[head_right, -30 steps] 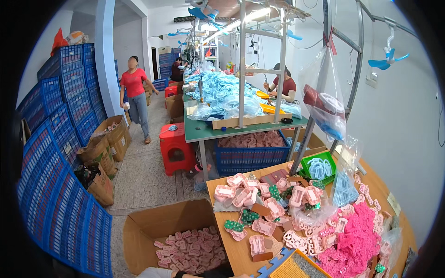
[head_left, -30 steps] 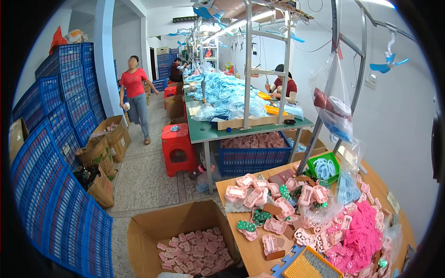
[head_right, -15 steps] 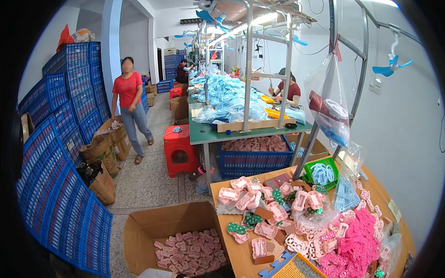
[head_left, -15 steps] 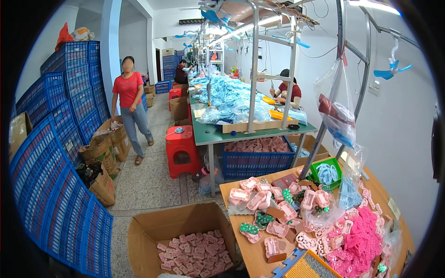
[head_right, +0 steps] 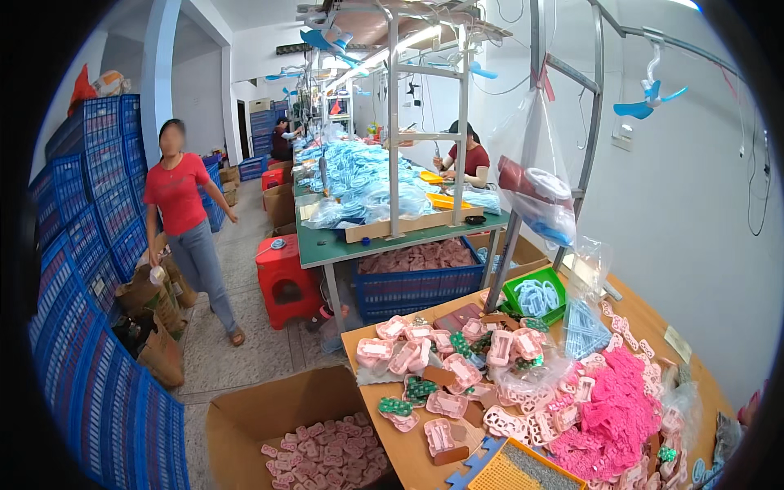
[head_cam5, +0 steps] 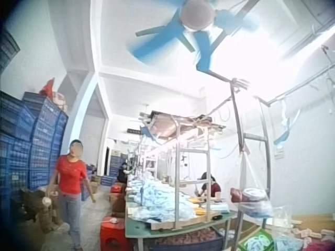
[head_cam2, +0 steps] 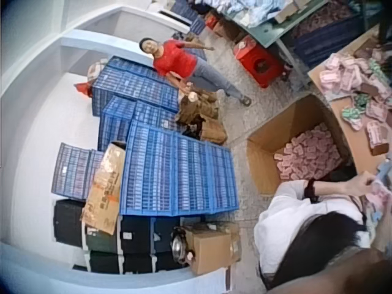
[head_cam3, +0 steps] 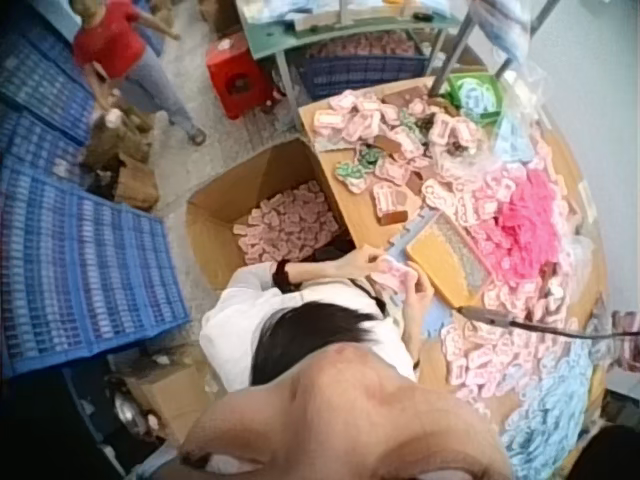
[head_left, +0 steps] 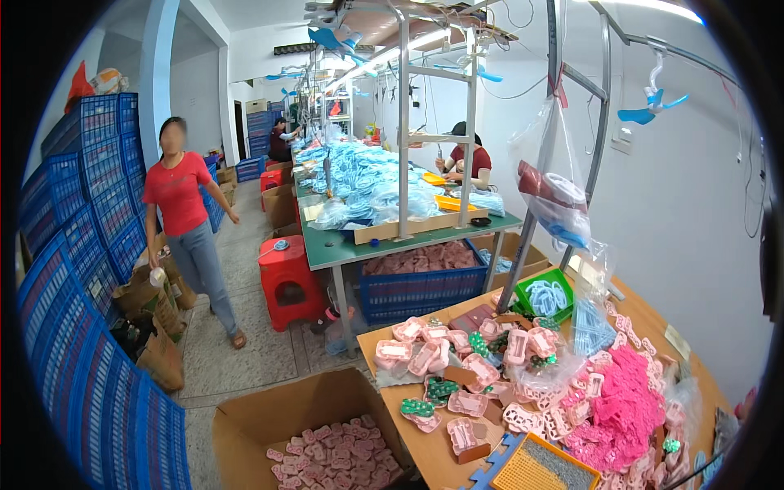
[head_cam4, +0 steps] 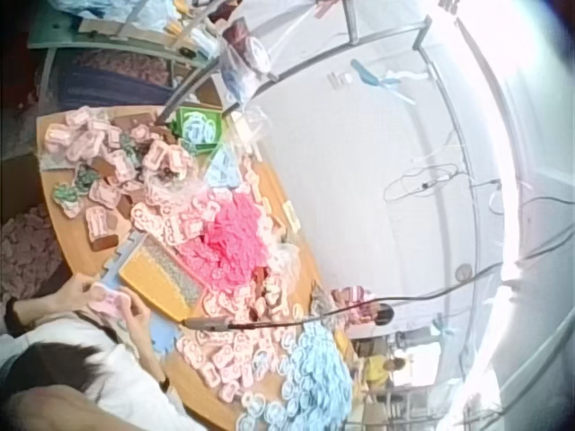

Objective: Assemble electronic toy components using a power screwdriver.

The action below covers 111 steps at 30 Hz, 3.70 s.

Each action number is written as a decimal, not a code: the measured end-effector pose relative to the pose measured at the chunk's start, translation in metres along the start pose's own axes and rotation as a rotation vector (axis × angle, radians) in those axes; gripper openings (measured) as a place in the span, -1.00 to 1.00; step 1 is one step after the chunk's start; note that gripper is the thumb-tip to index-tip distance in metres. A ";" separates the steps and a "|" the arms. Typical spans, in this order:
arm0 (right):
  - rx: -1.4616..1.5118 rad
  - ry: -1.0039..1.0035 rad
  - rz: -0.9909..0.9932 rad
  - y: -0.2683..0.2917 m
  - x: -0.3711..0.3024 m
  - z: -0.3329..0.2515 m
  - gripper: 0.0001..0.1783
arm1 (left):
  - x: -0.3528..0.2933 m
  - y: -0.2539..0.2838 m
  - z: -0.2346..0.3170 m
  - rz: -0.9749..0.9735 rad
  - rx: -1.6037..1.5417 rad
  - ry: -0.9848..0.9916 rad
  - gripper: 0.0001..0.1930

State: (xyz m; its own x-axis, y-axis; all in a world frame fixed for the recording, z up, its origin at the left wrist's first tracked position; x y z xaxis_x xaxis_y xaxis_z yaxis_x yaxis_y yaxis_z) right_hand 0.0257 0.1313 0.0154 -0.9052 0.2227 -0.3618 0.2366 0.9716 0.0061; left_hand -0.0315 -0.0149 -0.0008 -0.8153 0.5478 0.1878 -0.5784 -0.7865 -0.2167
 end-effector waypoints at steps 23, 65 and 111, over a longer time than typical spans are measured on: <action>0.030 0.065 -0.201 -0.011 0.006 -0.022 -0.60 | -0.008 0.006 0.020 -0.081 -0.137 0.041 -0.68; -0.032 0.495 -0.483 -0.198 0.011 -0.203 -0.70 | -0.010 0.138 0.202 0.407 0.128 -0.528 -0.57; -0.650 0.409 -0.776 -0.150 -0.059 -0.119 -0.53 | -0.130 0.207 0.211 1.056 0.797 -0.291 -0.44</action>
State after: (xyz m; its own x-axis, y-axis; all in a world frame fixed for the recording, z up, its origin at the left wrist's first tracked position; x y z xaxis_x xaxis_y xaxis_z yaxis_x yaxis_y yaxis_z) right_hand 0.0020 -0.0184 0.1465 -0.8044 -0.5765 -0.1431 -0.5726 0.6883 0.4453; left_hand -0.0391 -0.3094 0.1320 -0.7628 -0.4169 0.4943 0.5696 -0.7951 0.2085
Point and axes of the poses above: each hand's wrist, its own x-axis towards the middle knuckle, its own y-axis out of the back of the hand, z = x × y, the point moved 8 cm from there along x, towards the middle knuckle, and after that the axes turned 12 degrees about -y, right-handed, at the moved point
